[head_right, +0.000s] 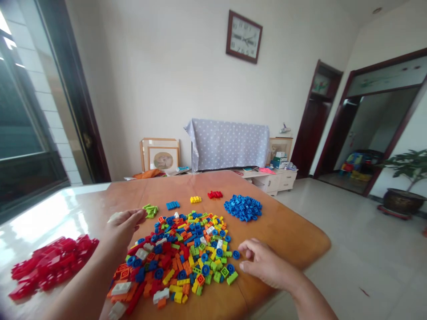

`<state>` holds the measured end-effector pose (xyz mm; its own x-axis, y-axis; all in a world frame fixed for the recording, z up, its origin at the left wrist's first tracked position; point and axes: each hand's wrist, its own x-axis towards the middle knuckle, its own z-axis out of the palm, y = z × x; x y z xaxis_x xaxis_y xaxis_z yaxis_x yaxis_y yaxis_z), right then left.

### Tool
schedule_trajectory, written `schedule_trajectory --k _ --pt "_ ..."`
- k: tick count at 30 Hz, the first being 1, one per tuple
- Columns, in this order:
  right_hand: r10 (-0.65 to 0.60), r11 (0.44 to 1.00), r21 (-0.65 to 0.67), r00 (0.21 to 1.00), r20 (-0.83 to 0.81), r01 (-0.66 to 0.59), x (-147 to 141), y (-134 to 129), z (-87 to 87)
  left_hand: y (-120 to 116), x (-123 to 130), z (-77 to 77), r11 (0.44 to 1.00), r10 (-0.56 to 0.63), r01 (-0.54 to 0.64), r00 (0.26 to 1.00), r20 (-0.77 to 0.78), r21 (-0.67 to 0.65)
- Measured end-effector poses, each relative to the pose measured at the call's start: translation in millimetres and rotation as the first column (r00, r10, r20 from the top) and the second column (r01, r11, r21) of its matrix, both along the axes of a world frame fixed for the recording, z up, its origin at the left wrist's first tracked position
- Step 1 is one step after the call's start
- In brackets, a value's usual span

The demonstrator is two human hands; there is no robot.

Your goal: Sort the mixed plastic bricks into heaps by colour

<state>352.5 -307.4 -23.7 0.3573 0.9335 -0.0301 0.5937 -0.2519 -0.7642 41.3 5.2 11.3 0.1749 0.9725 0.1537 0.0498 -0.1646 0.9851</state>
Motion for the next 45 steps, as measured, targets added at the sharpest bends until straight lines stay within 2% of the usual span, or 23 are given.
schedule_trajectory --k 5,13,17,21,24,27,32,37,41,45 --pt "-0.060 0.998 0.029 0.969 0.241 0.055 -16.4 7.1 2.3 -0.3 -1.0 -0.6 1.000 -0.005 0.005 1.000 -0.028 0.019" --pt "-0.145 0.987 0.118 0.912 0.384 0.107 -12.2 48.3 -1.3 -0.4 -4.1 0.4 0.997 -0.013 0.023 0.991 -0.135 0.073" --pt "-0.194 0.977 0.165 0.888 0.417 0.136 -0.6 69.9 -6.4 -2.3 -3.4 2.7 0.996 -0.010 0.027 0.982 -0.189 0.087" --pt "-0.279 0.948 0.238 0.909 0.310 0.210 13.0 81.0 -17.3 -7.0 -1.2 8.2 0.990 0.028 0.011 0.961 -0.275 0.137" --pt "-0.291 0.935 0.271 0.933 0.214 0.229 21.3 79.4 -26.4 -10.6 0.0 12.3 0.986 0.062 -0.005 0.941 -0.332 0.169" --pt "-0.291 0.922 0.315 0.938 0.186 0.224 26.4 74.5 -31.6 -12.5 1.6 13.7 0.983 0.080 -0.015 0.933 -0.351 0.184" --pt "-0.329 0.907 0.357 0.906 0.266 0.225 34.3 68.0 -30.5 -12.2 4.6 12.3 0.973 0.083 0.014 0.911 -0.403 0.231" --pt "-0.349 0.897 0.351 0.917 0.192 0.268 45.0 59.3 -26.8 -16.9 6.8 14.9 0.962 0.092 0.036 0.891 -0.445 0.271" --pt "-0.299 0.911 0.338 0.943 0.145 0.237 45.5 51.6 -23.8 -19.7 8.5 17.6 0.956 0.110 0.041 0.868 -0.484 0.292" --pt "-0.219 0.940 0.304 0.956 0.196 0.153 37.0 48.8 -17.9 -16.4 9.2 15.9 0.944 0.126 0.056 0.850 -0.511 0.326"
